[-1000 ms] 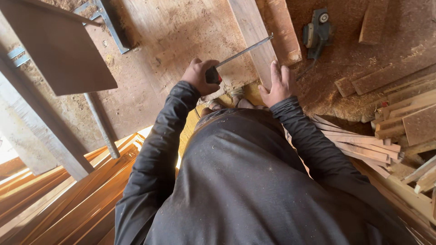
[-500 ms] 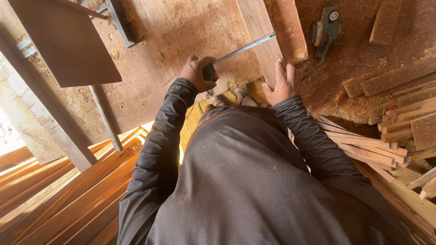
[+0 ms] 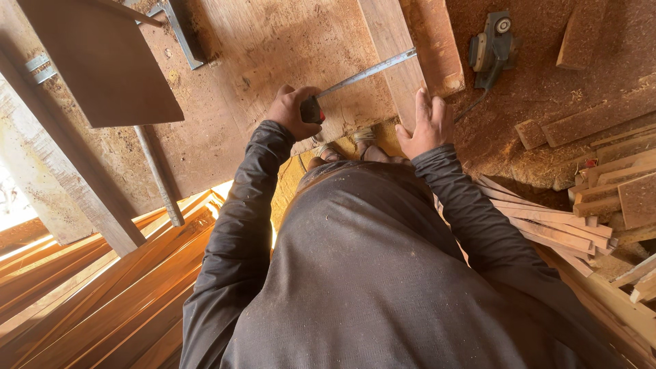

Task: The person uses a measuring tape to mark lengths on a wooden plank, then uses a hammer to set a small metal guide into a makeshift table saw setup while positioning the wood for a cut.

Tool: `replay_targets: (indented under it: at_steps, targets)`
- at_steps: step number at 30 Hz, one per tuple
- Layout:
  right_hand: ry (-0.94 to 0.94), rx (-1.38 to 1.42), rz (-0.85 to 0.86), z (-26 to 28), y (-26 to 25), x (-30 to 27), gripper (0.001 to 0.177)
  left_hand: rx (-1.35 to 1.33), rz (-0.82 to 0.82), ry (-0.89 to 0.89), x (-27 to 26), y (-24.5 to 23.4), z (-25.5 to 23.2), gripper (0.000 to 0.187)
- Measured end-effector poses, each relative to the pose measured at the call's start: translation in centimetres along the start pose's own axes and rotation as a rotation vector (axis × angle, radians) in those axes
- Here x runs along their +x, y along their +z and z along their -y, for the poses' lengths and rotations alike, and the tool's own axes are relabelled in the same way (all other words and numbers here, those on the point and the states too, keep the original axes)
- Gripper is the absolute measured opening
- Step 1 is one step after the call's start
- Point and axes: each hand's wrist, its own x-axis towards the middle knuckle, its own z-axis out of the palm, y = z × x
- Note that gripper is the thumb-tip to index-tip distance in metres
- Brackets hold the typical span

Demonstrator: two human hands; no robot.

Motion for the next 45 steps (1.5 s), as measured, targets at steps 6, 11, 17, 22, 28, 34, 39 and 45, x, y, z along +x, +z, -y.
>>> replay_targets:
  at_steps: [6, 11, 17, 22, 28, 34, 39, 45]
  targets:
    - [0.013, -0.008, 0.019, -0.3, 0.5, 0.0, 0.1, -0.003, 0.025, -0.04, -0.2, 0.0, 0.5, 0.077]
    - [0.069, 0.019, 0.077, -0.3, 0.5, 0.4, 0.107, 0.018, 0.002, -0.018, -0.6, 0.1, 0.6, 0.078]
    - [0.198, 0.036, 0.213, 0.1, -0.4, 1.0, 0.111, -0.017, -0.011, -0.008, -0.7, -1.1, -1.2, 0.074]
    - [-0.032, 0.347, 0.06, -1.4, -1.8, 1.4, 0.101, -0.108, -0.075, 0.07, -1.8, -4.2, -4.2, 0.074]
    - [0.555, 1.966, 0.537, -3.0, -3.1, -0.5, 0.076, -0.094, -0.032, 0.146, -3.7, -6.5, -7.3, 0.075]
    - [0.824, 2.321, 0.524, -2.8, -2.3, -2.3, 0.083, -0.063, 0.008, 0.21, -4.4, -4.9, -8.0, 0.071]
    - [0.888, 2.305, 0.483, -2.8, -2.1, -2.5, 0.079, -0.032, 0.037, 0.222, -4.2, -4.2, -6.9, 0.069]
    - [0.83, 2.297, 0.49, -3.4, -2.3, -2.4, 0.076, -0.017, 0.12, 0.213, -3.8, -3.9, -5.8, 0.073]
